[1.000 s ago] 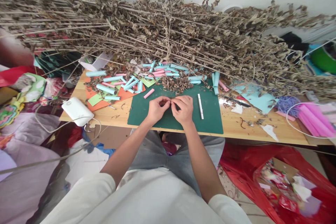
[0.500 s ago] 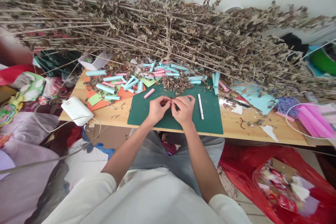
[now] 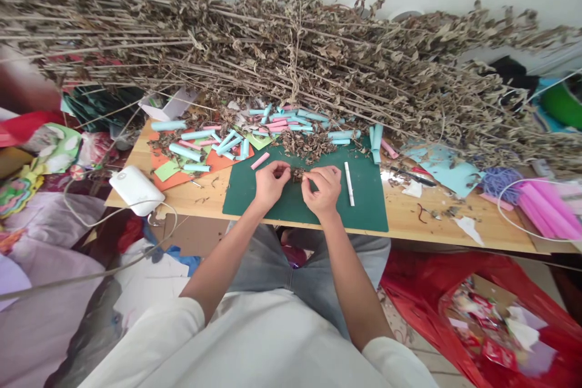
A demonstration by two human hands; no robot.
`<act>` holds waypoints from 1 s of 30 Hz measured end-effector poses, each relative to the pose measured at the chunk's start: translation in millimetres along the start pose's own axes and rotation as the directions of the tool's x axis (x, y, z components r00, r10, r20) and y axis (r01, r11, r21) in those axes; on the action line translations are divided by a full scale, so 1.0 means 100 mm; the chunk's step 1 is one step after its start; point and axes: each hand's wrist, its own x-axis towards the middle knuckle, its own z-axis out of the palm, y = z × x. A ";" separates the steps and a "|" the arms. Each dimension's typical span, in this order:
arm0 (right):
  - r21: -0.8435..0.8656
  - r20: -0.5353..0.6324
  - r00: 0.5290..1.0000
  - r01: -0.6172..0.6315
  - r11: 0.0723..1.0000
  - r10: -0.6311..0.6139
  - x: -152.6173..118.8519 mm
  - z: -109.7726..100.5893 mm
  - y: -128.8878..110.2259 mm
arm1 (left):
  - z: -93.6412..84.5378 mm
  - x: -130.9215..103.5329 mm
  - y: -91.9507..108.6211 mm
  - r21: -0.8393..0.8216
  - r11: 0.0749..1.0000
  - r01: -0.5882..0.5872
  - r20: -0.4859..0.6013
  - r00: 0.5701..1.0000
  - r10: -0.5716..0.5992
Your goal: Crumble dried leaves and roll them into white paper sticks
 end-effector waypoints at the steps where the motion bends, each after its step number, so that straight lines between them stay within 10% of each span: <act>1: -0.001 -0.001 1.000 -0.023 1.000 0.023 0.00 0.00 0.01 | 0.00 0.00 0.01 0.015 1.000 -0.011 0.003 1.000 0.011; 12: -0.059 0.090 0.993 -0.076 0.995 0.081 0.03 0.03 0.03 | 0.00 -0.03 0.03 0.190 0.935 -0.298 0.073 0.955 0.289; 30: 0.231 0.082 0.987 -0.154 0.961 0.138 0.07 0.02 0.01 | -0.16 0.13 0.13 0.336 0.918 -0.211 0.223 0.965 0.140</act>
